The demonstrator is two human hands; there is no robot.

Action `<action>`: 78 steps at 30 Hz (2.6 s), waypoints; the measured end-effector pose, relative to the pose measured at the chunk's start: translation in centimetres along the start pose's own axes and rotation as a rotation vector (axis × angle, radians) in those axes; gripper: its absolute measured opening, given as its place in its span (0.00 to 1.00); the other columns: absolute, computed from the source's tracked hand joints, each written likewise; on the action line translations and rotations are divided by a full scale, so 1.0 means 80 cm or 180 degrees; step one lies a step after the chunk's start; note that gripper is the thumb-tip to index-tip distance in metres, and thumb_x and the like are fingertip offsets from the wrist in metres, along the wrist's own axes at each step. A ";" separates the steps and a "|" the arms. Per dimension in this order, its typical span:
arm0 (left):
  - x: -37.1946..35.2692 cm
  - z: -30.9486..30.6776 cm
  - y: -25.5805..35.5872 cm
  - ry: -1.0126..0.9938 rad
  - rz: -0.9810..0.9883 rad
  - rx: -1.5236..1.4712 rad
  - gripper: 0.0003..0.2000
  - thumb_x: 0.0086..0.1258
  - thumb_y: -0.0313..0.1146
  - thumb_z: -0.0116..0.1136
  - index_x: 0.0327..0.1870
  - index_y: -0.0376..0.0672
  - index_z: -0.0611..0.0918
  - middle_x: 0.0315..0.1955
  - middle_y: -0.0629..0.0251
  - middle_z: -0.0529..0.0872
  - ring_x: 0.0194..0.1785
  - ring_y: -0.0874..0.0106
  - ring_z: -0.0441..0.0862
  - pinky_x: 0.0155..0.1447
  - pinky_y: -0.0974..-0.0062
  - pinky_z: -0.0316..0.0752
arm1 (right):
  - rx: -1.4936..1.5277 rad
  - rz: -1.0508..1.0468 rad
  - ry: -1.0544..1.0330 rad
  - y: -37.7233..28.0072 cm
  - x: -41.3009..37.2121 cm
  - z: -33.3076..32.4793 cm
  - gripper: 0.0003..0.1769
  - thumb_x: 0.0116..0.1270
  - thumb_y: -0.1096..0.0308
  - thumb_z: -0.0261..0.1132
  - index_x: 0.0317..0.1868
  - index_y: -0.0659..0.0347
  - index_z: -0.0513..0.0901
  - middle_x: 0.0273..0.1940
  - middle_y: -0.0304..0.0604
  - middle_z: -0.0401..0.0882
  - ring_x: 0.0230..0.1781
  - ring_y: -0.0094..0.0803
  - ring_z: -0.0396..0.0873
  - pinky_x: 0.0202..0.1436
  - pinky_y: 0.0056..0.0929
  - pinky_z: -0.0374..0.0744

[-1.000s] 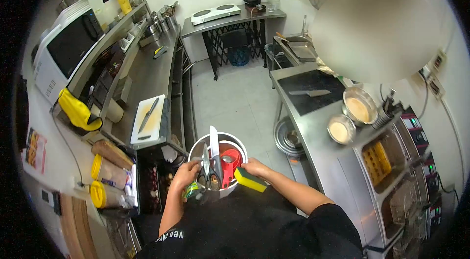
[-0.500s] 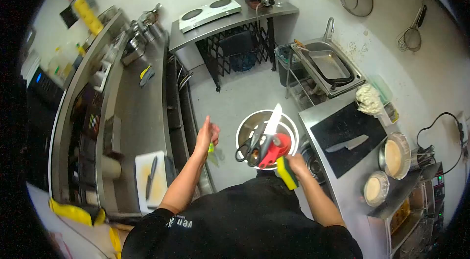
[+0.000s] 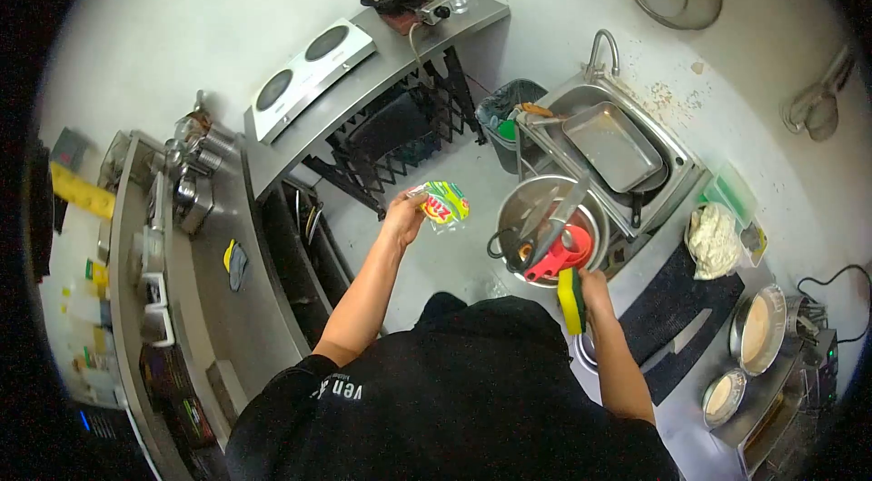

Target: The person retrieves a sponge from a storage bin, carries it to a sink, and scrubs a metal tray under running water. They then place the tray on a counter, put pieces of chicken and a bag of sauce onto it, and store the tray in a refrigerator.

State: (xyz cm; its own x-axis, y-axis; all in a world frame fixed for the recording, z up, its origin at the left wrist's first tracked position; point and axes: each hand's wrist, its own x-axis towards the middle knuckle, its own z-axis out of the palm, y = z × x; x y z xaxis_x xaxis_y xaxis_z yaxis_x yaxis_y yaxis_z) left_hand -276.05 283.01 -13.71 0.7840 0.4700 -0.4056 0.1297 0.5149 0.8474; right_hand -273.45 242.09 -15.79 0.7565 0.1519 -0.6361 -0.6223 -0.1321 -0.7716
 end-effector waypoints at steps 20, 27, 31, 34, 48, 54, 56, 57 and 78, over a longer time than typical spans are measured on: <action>0.763 0.132 -0.163 0.0109 -0.1268 0.1565 0.12 0.62 0.32 0.65 0.40 0.37 0.77 0.25 0.61 0.79 0.21 0.69 0.74 0.22 0.68 0.68 | 0.2490 0.0464 0.2197 -0.103 0.106 0.191 0.19 0.68 0.56 0.49 0.39 0.64 0.77 0.24 0.49 0.79 0.16 0.37 0.77 0.17 0.32 0.77; 0.788 0.243 -0.118 -0.0488 -0.1661 0.2491 0.37 0.67 0.43 0.60 0.75 0.53 0.55 0.66 0.50 0.65 0.63 0.54 0.69 0.59 0.49 0.68 | 0.2959 0.0361 0.2715 -0.135 0.083 0.244 0.22 0.72 0.52 0.48 0.41 0.65 0.76 0.27 0.50 0.80 0.20 0.37 0.80 0.22 0.32 0.79; 0.806 0.259 -0.126 -0.1327 -0.1969 0.2523 0.32 0.70 0.37 0.50 0.75 0.60 0.54 0.71 0.55 0.59 0.70 0.54 0.59 0.66 0.47 0.60 | 0.2636 0.0288 0.2931 -0.119 0.074 0.256 0.21 0.72 0.55 0.48 0.42 0.67 0.76 0.27 0.51 0.80 0.19 0.38 0.79 0.22 0.33 0.79; 0.804 0.267 -0.156 -0.1432 -0.1079 0.2277 0.26 0.65 0.22 0.47 0.67 0.45 0.69 0.58 0.54 0.77 0.55 0.59 0.77 0.55 0.60 0.74 | 0.3063 0.0092 0.2917 -0.109 0.074 0.259 0.17 0.71 0.61 0.49 0.40 0.69 0.75 0.26 0.50 0.79 0.18 0.40 0.79 0.21 0.34 0.78; 0.595 0.462 -0.105 -0.3316 0.0646 0.2778 0.15 0.71 0.40 0.56 0.46 0.36 0.81 0.30 0.63 0.85 0.32 0.74 0.80 0.42 0.76 0.75 | 0.2427 0.0163 0.2454 -0.107 0.081 0.127 0.18 0.71 0.64 0.49 0.43 0.73 0.76 0.28 0.56 0.81 0.19 0.40 0.80 0.21 0.34 0.79; 0.588 0.578 -0.199 -0.2624 0.2324 0.2888 0.19 0.67 0.37 0.57 0.53 0.32 0.77 0.43 0.47 0.84 0.49 0.57 0.82 0.55 0.63 0.73 | 0.2248 0.0197 0.2362 -0.084 0.071 0.064 0.17 0.72 0.65 0.50 0.46 0.74 0.76 0.31 0.55 0.83 0.25 0.39 0.82 0.23 0.32 0.80; 0.635 0.597 -0.240 -0.2315 0.2521 0.3383 0.22 0.64 0.36 0.57 0.56 0.31 0.75 0.51 0.42 0.80 0.56 0.49 0.77 0.59 0.58 0.70 | 0.2031 0.0353 0.2380 -0.061 0.076 0.046 0.17 0.68 0.66 0.54 0.49 0.71 0.78 0.34 0.54 0.83 0.28 0.36 0.83 0.33 0.32 0.81; 0.631 0.610 -0.231 -0.2518 0.1898 0.3447 0.24 0.64 0.36 0.57 0.58 0.31 0.73 0.55 0.41 0.76 0.58 0.47 0.74 0.60 0.57 0.70 | 0.1922 0.0146 0.2476 -0.045 0.083 0.038 0.17 0.68 0.66 0.55 0.49 0.72 0.78 0.35 0.53 0.83 0.31 0.35 0.82 0.36 0.32 0.80; 0.617 0.559 -0.250 -0.3357 0.4257 0.3913 0.17 0.68 0.34 0.45 0.51 0.37 0.81 0.53 0.48 0.80 0.62 0.54 0.73 0.68 0.60 0.65 | 0.2427 0.0029 0.2330 -0.050 0.080 0.013 0.16 0.70 0.64 0.57 0.47 0.70 0.79 0.36 0.49 0.82 0.34 0.33 0.81 0.36 0.32 0.80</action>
State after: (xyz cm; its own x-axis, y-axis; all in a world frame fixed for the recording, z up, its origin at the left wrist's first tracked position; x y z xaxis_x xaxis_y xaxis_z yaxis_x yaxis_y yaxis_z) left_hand -212.81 263.83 -35.35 0.6255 -0.6528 0.4273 -0.7794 -0.5479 0.3038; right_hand -266.33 244.63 -16.77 0.5299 -0.5074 -0.6796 -0.3981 0.5587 -0.7276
